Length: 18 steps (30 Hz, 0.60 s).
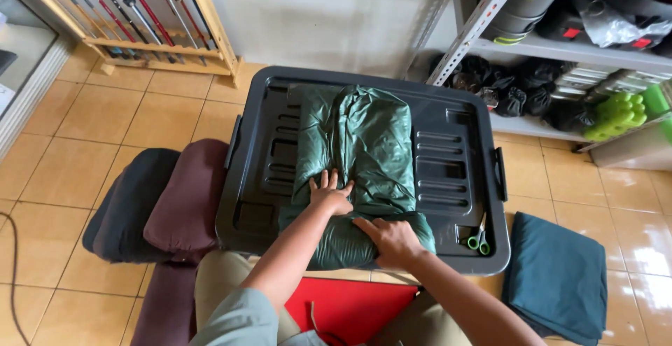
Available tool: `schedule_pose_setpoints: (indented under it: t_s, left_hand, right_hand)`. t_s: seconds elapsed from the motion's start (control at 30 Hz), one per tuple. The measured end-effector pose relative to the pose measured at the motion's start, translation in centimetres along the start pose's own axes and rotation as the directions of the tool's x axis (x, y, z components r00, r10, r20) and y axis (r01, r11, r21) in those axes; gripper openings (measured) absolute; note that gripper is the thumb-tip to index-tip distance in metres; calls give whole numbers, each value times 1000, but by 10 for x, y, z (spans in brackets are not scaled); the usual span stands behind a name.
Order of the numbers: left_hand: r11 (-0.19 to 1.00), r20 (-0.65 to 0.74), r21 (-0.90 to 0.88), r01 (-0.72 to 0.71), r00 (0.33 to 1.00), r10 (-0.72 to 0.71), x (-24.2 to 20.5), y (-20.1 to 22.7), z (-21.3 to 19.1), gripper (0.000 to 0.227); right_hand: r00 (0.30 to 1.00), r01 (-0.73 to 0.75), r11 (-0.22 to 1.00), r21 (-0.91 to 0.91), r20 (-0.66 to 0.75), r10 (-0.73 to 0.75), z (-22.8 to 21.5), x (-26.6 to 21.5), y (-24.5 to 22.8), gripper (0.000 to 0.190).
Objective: Folding and rolling a sleeping bag and placing it into a stuff sack.
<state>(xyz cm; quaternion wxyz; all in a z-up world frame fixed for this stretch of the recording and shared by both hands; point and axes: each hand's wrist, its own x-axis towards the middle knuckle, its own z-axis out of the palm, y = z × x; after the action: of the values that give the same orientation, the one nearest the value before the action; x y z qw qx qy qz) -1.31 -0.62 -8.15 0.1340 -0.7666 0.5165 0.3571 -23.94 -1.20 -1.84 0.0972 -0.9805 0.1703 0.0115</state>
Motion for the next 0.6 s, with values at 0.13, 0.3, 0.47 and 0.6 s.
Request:
schedule_pose_setpoints:
  t_s: [0.13,0.3,0.47,0.6]
  left_hand:
    - [999,-2,48,-2,1000,3,-50,16,-14,61]
    - [998,-107,-22,-57,993,54,-20,12,-13,56]
    - [987,85,-113,-117,988,126,140,-24,39,72]
    - [983,214,-98,-156,961,174,-69,12,-84,62]
  right_hand:
    - [982,-55,997,52,184,44,-41,1,-19,97]
    - [894,-190,978,82,426,138,-56,24,-5,109]
    - [801,-359,906,223,573,176,-75,60,15,114]
    - [734,-455,850,265,653,190,-52,88,41,118]
